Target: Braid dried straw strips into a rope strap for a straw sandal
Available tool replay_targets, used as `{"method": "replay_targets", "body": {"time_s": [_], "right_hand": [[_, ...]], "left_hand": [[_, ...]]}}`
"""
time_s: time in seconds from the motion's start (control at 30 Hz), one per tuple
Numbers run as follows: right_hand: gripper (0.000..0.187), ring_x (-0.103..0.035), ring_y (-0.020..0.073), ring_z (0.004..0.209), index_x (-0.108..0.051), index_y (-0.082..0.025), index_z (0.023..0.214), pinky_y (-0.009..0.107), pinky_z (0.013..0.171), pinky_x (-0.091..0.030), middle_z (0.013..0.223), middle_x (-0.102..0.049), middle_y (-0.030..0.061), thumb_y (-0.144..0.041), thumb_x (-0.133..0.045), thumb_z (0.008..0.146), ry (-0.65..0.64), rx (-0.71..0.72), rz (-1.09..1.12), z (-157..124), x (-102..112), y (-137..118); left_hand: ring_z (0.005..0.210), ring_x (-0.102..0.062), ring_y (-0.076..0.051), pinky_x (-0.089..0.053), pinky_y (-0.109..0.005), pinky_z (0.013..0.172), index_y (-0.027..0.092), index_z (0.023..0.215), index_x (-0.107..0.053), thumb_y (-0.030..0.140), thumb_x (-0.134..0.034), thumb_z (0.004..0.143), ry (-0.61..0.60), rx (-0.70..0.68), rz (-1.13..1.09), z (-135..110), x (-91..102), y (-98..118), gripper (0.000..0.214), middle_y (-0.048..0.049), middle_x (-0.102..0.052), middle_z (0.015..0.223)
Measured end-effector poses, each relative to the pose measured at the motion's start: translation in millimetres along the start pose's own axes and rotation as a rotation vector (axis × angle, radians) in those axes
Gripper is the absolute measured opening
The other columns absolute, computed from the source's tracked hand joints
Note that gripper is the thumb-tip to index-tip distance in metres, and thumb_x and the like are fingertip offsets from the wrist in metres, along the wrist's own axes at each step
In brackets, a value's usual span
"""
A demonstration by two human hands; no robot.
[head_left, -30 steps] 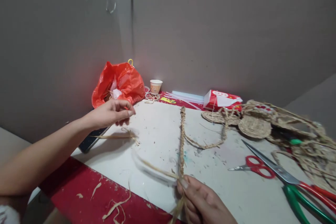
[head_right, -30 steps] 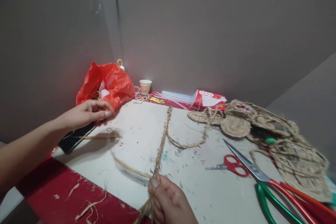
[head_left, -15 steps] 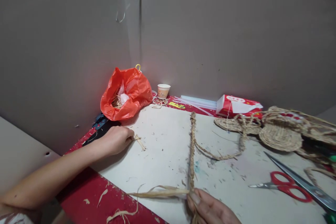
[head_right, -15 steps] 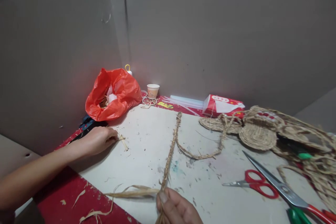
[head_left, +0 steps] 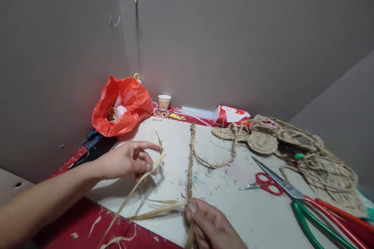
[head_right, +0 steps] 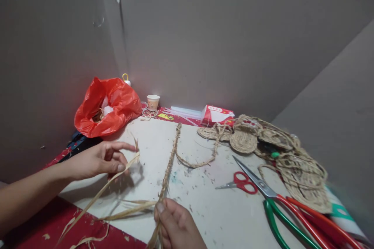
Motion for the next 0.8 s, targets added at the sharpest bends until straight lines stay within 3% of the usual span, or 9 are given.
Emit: {"method": "replay_targets", "body": {"time_s": [0.1,0.2,0.33,0.43,0.57,0.67,0.73,0.8], "right_hand": [[0.043,-0.009,0.0015,0.035,-0.045,-0.019,0.064,0.016,0.036,-0.006,0.041,-0.021,-0.0131,-0.056,-0.067,0.07,0.003,0.001,-0.006,-1,0,-2],[0.044,-0.011,0.0015,0.035,-0.044,-0.019,0.064,0.016,0.036,-0.006,0.042,-0.023,-0.0125,-0.056,-0.065,0.071,-0.006,-0.012,-0.037,-1,1,-2],[0.044,-0.01,0.0013,0.035,-0.042,-0.019,0.065,0.017,0.036,-0.006,0.043,-0.022,-0.0126,-0.056,-0.064,0.073,-0.024,-0.017,-0.039,-3,-1,-4],[0.043,-0.01,0.0015,0.036,-0.042,-0.019,0.066,0.017,0.036,-0.006,0.043,-0.022,-0.0127,-0.055,-0.065,0.072,-0.019,-0.012,-0.022,-4,-3,-5],[0.042,-0.01,0.002,0.036,-0.042,-0.019,0.068,0.017,0.035,-0.006,0.043,-0.022,-0.0127,-0.056,-0.062,0.074,-0.021,-0.009,-0.014,-4,-4,-6],[0.044,-0.009,0.0021,0.035,-0.04,-0.02,0.067,0.018,0.034,-0.005,0.044,-0.021,-0.0129,-0.057,-0.062,0.073,-0.044,-0.011,-0.012,-4,-5,-7],[0.042,-0.009,0.0023,0.036,-0.04,-0.02,0.068,0.018,0.035,-0.005,0.045,-0.021,-0.0129,-0.055,-0.062,0.075,-0.039,0.011,-0.009,-5,-5,-9],[0.038,-0.009,0.0026,0.038,-0.042,-0.019,0.069,0.018,0.036,-0.005,0.045,-0.021,-0.0126,-0.051,-0.059,0.079,-0.018,0.036,-0.023,-7,-6,-10]], "left_hand": [[0.057,-0.052,-0.011,-0.038,-0.022,0.054,0.016,0.125,-0.048,0.023,-0.06,0.073,0.27,-0.078,0.397,5,25.6,9,0.055,-0.0034,-0.064,0.073],[0.048,-0.047,-0.009,-0.033,-0.021,0.048,0.017,0.126,-0.046,0.029,-0.058,0.076,0.192,0.018,0.421,3,44.2,18,0.053,0.0011,-0.06,0.063],[0.042,-0.04,-0.006,-0.029,-0.019,0.044,0.017,0.126,-0.042,0.031,-0.062,0.076,0.257,0.013,0.248,-6,58.9,31,0.055,0.0029,-0.06,0.059],[0.049,-0.047,-0.007,-0.034,-0.018,0.048,0.018,0.115,-0.048,0.032,-0.065,0.075,0.13,-0.04,0.018,-8,37.1,26,0.046,-0.0006,-0.065,0.066],[0.048,-0.05,-0.008,-0.038,-0.02,0.048,0.016,0.08,-0.052,0.036,-0.067,0.071,-0.188,0.124,-0.204,-13,-27.8,6,0.027,-0.0037,-0.066,0.069],[0.047,-0.046,-0.007,-0.036,-0.02,0.047,0.015,0.075,-0.053,0.038,-0.062,0.074,-0.333,0.157,-0.126,-19,-65.3,-2,0.025,0.0009,-0.057,0.061],[0.049,-0.04,-0.006,-0.033,-0.019,0.049,0.014,0.069,-0.055,0.035,-0.054,0.08,-0.294,0.026,0.138,-20,-71.9,0,0.024,0.0027,-0.049,0.056],[0.053,-0.038,-0.007,-0.032,-0.021,0.053,0.014,0.063,-0.053,0.031,-0.048,0.084,-0.116,-0.179,0.418,-19,-66.0,8,0.028,0.0023,-0.045,0.056]]}}
Point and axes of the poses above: each hand's wrist, its own z-axis towards the middle knuckle, its own x-axis out of the back of the hand, y = z × x, the point moved 4 cm from there along z, towards the middle knuckle
